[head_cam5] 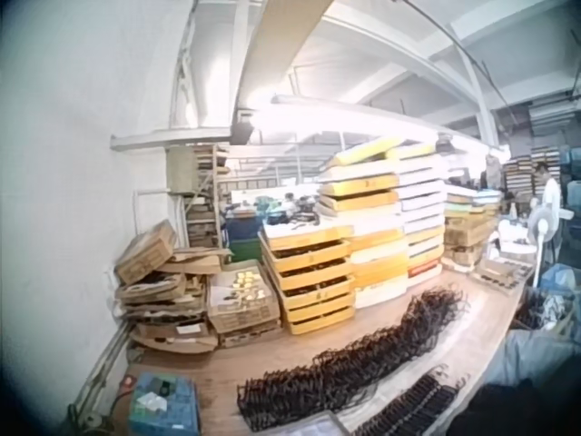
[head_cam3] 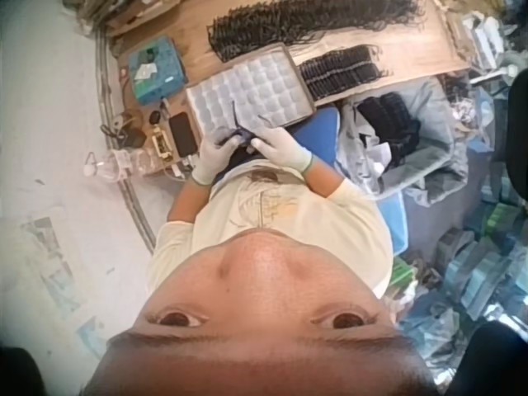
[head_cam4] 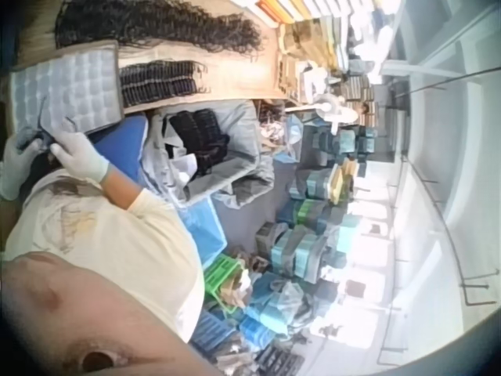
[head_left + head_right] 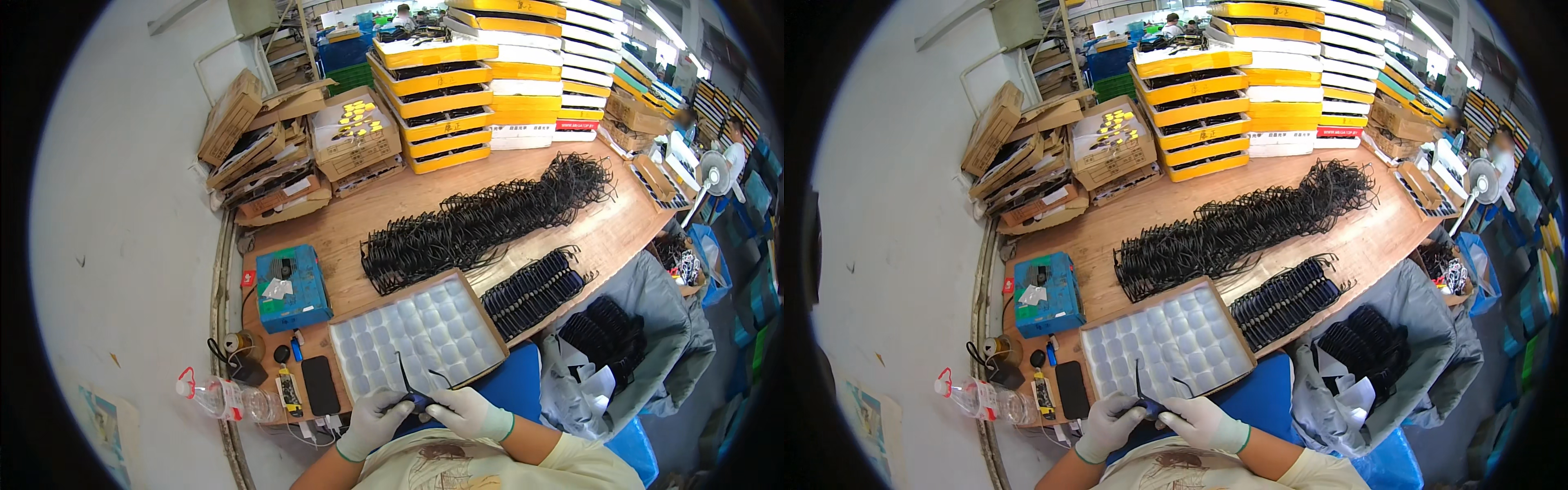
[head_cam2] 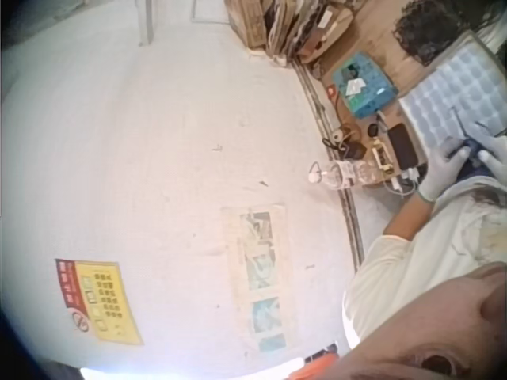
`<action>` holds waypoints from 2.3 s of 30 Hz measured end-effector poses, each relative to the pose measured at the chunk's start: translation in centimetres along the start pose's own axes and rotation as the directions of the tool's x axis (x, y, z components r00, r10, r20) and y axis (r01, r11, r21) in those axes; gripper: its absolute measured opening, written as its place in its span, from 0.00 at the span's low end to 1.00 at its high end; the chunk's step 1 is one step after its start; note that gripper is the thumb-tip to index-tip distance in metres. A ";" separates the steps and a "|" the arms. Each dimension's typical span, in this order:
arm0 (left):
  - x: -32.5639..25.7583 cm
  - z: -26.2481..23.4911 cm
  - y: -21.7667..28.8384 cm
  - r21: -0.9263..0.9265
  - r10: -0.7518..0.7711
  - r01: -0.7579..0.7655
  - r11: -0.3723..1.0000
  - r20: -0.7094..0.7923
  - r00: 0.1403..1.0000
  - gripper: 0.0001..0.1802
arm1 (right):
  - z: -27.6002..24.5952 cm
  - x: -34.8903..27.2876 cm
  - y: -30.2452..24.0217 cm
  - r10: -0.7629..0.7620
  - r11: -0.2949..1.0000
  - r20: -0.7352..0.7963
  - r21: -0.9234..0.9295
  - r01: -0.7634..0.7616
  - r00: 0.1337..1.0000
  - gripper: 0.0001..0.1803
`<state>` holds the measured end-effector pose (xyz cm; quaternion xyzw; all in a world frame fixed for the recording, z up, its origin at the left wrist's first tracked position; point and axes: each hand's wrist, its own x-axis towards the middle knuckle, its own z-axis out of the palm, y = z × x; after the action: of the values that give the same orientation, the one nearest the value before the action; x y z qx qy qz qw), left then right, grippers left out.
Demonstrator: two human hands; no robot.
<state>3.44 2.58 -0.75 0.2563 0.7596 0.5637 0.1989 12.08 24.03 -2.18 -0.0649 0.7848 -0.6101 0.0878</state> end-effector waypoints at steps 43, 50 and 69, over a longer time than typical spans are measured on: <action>36.3 25.7 -7.5 0.715 -0.292 0.019 0.699 0.261 0.920 0.43 | -37.7 -1.7 20.2 0.344 0.656 -0.665 -0.336 -0.676 0.663 0.32; 43.1 31.0 -4.8 0.752 -0.224 -0.144 0.643 0.366 0.903 0.35 | -43.6 -6.0 22.0 0.329 0.690 -0.673 -0.307 -0.655 0.663 0.44; 32.8 27.2 -5.3 -0.053 -0.518 0.539 0.841 0.209 0.829 0.35 | -39.4 -5.0 24.5 0.514 0.857 -0.490 0.337 -0.390 0.704 0.34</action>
<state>-7.21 41.97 -14.05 0.0764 0.7466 0.5010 0.4311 8.50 68.34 -16.14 0.3232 0.6979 -0.6391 0.0060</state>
